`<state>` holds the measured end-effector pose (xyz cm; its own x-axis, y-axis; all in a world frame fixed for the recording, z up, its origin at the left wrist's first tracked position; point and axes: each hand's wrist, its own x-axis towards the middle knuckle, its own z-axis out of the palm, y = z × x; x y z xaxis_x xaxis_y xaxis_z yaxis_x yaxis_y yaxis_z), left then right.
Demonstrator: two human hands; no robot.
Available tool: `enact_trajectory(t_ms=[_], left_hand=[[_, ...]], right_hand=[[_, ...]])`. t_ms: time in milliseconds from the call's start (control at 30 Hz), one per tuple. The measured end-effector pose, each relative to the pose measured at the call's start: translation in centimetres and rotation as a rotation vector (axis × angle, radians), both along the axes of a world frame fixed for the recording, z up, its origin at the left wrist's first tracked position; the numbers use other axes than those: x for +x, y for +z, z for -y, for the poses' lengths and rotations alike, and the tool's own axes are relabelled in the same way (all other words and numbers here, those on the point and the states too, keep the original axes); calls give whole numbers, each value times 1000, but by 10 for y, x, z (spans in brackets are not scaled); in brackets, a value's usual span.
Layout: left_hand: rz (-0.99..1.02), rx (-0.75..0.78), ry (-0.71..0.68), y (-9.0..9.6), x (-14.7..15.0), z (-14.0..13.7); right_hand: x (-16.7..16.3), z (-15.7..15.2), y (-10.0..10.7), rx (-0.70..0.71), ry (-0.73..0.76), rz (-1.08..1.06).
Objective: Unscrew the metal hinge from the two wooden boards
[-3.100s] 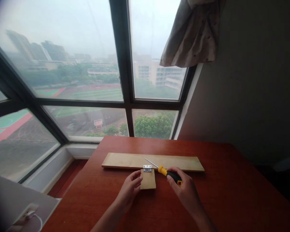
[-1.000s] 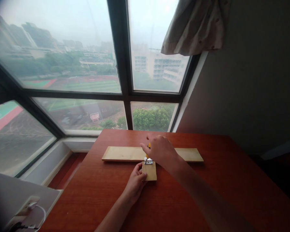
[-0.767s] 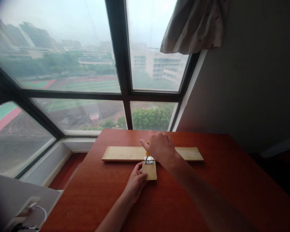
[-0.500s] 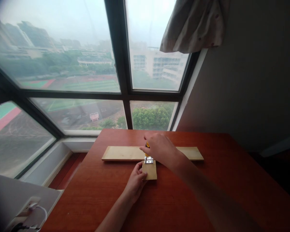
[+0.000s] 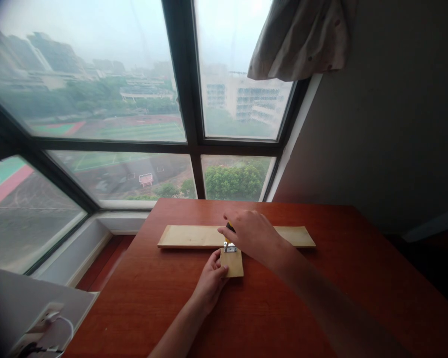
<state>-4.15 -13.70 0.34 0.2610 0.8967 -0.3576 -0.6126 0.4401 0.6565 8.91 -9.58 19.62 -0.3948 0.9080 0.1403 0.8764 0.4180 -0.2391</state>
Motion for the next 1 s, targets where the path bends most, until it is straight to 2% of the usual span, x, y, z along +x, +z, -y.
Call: enact_trajectory(t_ms=[167,333,433,600,1000], left_hand=[[-15,-17,21,-2,2,-1],[-36,-35,38,-3,1,-1],[-41,-29,42,-5,0,-1],[-48,-4,41,-9,-1,-2],[-56,-33,39,-4,-3,-1]], right_hand=[[8,2,-3,2,20,-46],[16,5,-5,-33,103,-117],[15,7,-8,-17,60,-127],[11,8,-12,10,-61,-27],[10,21,-9,32,15,-96]])
